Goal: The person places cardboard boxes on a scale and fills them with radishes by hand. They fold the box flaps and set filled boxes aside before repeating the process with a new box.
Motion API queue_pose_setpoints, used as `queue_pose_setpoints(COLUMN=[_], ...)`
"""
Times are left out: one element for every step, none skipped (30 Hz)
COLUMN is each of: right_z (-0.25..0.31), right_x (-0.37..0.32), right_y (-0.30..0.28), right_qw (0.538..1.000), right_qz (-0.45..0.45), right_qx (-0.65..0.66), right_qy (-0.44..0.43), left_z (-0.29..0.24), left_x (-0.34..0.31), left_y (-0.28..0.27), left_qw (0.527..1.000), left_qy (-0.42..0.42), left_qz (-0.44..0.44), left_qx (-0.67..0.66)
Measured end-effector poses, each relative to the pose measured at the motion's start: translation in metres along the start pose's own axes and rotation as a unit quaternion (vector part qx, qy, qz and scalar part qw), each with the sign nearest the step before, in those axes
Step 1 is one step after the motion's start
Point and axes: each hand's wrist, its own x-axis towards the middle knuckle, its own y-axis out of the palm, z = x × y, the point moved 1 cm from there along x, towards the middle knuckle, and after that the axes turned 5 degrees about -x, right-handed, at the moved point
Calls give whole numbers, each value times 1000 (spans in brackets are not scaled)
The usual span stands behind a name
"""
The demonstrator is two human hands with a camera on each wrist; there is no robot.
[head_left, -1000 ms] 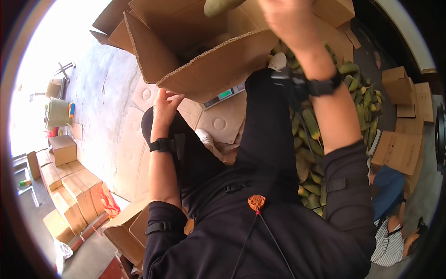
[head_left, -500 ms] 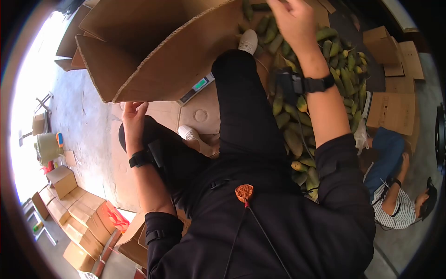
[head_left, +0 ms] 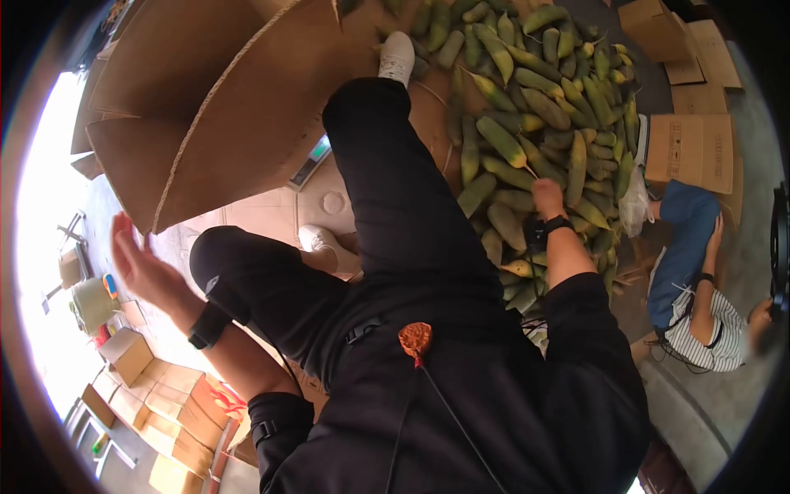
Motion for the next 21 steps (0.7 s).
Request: queue_pose_setpoints(right_z=[-7, -9, -4, 4, 13, 21, 30, 34, 38, 39, 30, 12, -2, -11, -18, -14, 2, -44, -38, -33, -29], right_x=[-8, -20, -37, -54, -66, -78, -85, -90, -93, -96, -97, -96, -98, -110, -125, -137, -146, -151, -160, -167, -171], right_y=[20, 33, 37, 42, 47, 53, 56, 61, 65, 66, 79, 104, 119, 122, 126, 114, 92, 157, 149, 143, 139], right_qw=[989, 955, 987, 997, 997, 997, 996, 996, 994, 992, 992, 991, 989, 989, 988, 969, 941, 947, 933, 933, 962], right_qz=[50, 99, 86, 71, 74, 57, 41, 43, 72, 101, 103, 122, 140, 145, 149, 231, 324, 303, 345, 345, 237], right_qx=[-131, -259, -122, 17, 19, 49, 80, 82, 68, 54, 54, 22, -10, 13, 36, 32, 28, -4, 34, 34, 40], right_qy=[-53, -106, -53, 1, -1, -9, -17, -18, -34, -51, -52, -48, -47, -6, 32, 80, 95, 104, 99, 100, 132], left_z=[-15, -29, -38, -43, -41, -37, -34, -26, -21, -18, -17, -16, -16, -16, -16, -17, -19, -21, -23, -23, -23], left_x=[-1, -4, -8, -11, -12, -13, -15, -12, -12, -11, -10, -9, -9, -9, -8, -8, -9, -10, -11, -13, -14], left_y=[7, 17, 26, 33, 37, 41, 47, 48, 47, 46, 46, 45, 43, 43, 44, 44, 45, 44, 45, 47, 49], left_qw=[998, 994, 989, 983, 985, 983, 957, 935, 931, 928, 927, 929, 931, 931, 923, 914, 902, 901, 896, 891, 895], left_qy=[49, 96, 116, 135, 99, 63, 140, 175, 176, 177, 176, 154, 133, 133, 145, 156, 163, 165, 167, 168, 158], left_qz=[12, 30, 49, 66, 100, 134, 155, 184, 183, 182, 182, 184, 185, 180, 183, 185, 183, 178, 180, 186, 183], left_qx=[47, 50, 76, 102, 103, 105, 202, 247, 261, 274, 276, 281, 286, 290, 307, 325, 355, 360, 370, 379, 374])
